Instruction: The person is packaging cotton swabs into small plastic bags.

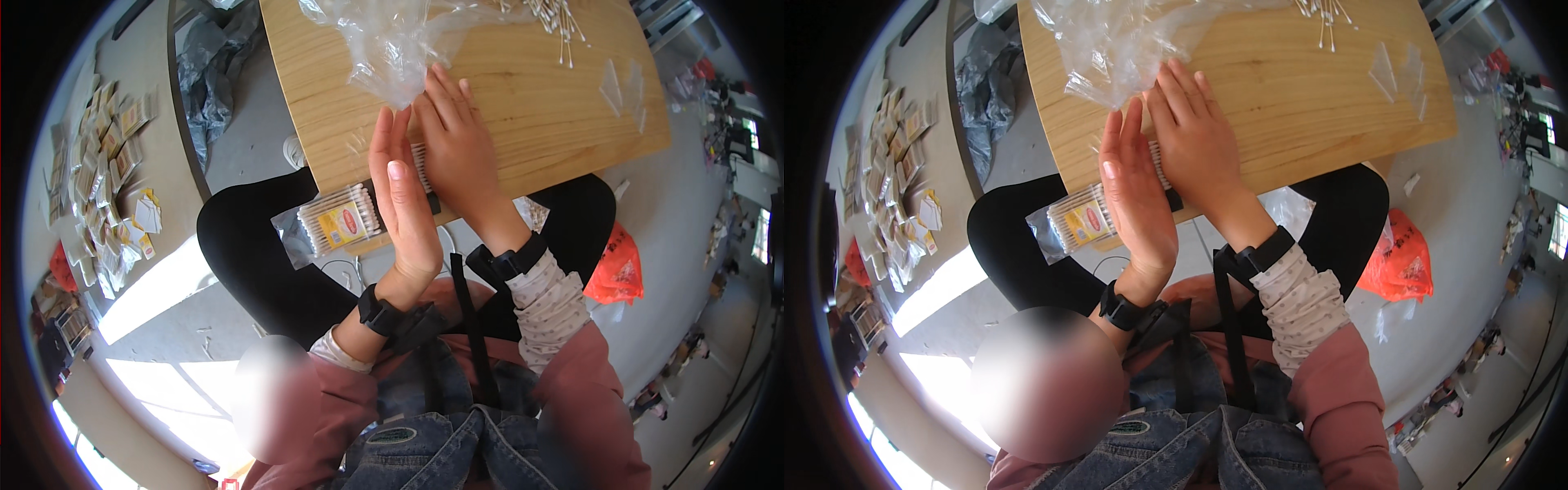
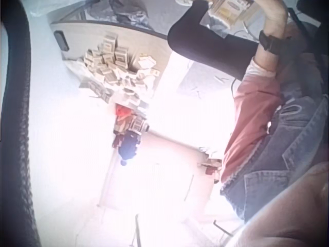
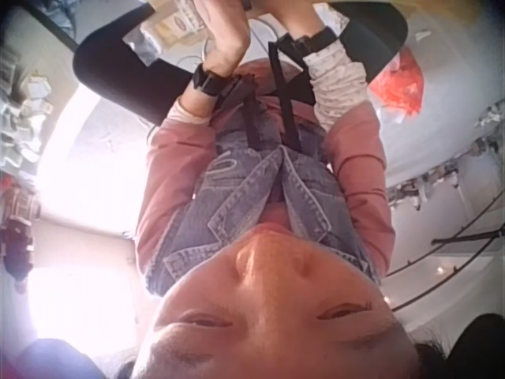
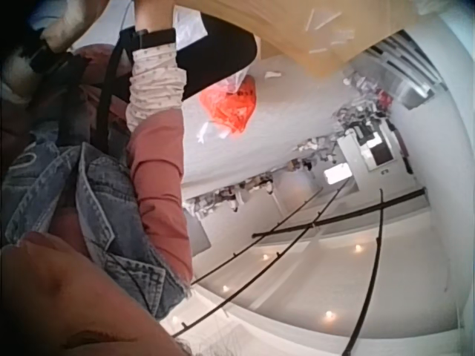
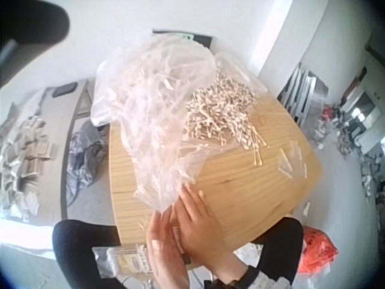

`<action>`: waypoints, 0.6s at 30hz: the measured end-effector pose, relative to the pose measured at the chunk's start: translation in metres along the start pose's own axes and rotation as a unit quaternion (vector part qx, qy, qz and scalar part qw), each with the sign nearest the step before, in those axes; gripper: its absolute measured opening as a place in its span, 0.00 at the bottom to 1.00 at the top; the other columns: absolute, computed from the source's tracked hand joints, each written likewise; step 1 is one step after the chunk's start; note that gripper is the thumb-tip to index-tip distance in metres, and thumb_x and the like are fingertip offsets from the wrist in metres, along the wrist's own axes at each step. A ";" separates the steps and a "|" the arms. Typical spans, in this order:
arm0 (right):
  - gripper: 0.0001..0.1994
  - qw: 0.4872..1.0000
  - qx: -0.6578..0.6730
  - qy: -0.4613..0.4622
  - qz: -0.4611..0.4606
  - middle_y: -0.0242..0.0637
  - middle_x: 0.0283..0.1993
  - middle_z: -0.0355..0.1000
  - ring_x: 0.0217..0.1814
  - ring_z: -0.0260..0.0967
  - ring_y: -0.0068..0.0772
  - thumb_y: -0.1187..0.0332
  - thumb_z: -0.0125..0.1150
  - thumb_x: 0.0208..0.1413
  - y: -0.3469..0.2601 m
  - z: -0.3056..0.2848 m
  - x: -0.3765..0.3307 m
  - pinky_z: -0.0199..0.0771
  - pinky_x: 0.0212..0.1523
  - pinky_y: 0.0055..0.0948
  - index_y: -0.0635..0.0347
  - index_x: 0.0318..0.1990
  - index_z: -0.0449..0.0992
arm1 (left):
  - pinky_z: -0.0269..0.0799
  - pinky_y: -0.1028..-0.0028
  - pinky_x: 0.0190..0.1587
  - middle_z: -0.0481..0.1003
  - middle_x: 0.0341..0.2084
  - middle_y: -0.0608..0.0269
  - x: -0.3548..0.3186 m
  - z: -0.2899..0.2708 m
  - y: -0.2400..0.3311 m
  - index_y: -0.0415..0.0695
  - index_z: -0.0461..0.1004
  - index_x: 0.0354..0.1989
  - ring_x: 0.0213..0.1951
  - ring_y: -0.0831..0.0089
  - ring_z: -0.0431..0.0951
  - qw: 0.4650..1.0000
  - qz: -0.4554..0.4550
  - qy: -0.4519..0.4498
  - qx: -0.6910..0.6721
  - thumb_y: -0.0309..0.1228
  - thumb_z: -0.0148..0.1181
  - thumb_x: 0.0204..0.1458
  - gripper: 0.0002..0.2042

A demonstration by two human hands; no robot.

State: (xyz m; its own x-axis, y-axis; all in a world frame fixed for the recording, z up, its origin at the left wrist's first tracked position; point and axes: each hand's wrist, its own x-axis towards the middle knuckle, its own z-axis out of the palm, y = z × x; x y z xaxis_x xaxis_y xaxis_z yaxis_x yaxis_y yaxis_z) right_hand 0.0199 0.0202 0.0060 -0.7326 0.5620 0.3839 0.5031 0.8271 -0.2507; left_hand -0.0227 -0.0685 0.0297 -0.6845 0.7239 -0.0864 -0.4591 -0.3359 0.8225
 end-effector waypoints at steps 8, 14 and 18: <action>0.16 1.000 0.025 0.013 0.002 0.49 0.63 0.65 0.72 0.57 0.48 0.73 0.50 0.59 -0.001 0.001 0.003 0.56 0.71 0.47 0.66 0.54 0.71 | 0.37 0.64 0.74 0.54 0.70 0.47 0.002 -0.004 0.002 0.41 0.50 0.72 0.73 0.62 0.49 0.999 0.002 -0.017 -0.030 0.49 0.35 0.69 0.30; 0.19 1.000 0.001 -0.005 -0.013 0.49 0.65 0.64 0.72 0.56 0.50 0.75 0.50 0.58 0.004 0.004 -0.001 0.60 0.69 0.46 0.64 0.57 0.69 | 0.57 0.67 0.66 0.68 0.60 0.51 0.010 -0.036 0.062 0.37 0.62 0.62 0.62 0.65 0.67 0.971 0.145 0.020 0.188 0.37 0.44 0.68 0.20; 0.20 0.999 0.038 0.005 0.001 0.49 0.65 0.63 0.72 0.56 0.51 0.77 0.49 0.57 0.000 0.003 -0.002 0.61 0.68 0.43 0.65 0.58 0.69 | 0.72 0.65 0.38 0.77 0.34 0.52 0.023 -0.090 0.095 0.36 0.74 0.39 0.37 0.59 0.77 0.776 0.175 0.083 0.600 0.31 0.54 0.62 0.09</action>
State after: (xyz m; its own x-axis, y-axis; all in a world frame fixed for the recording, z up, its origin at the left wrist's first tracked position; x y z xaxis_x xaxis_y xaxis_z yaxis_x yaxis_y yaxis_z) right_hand 0.0197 0.0192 0.0024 -0.7269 0.5644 0.3912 0.4688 0.8241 -0.3179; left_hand -0.1335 -0.1379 0.0551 -0.7574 0.5942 0.2708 0.5617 0.3814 0.7342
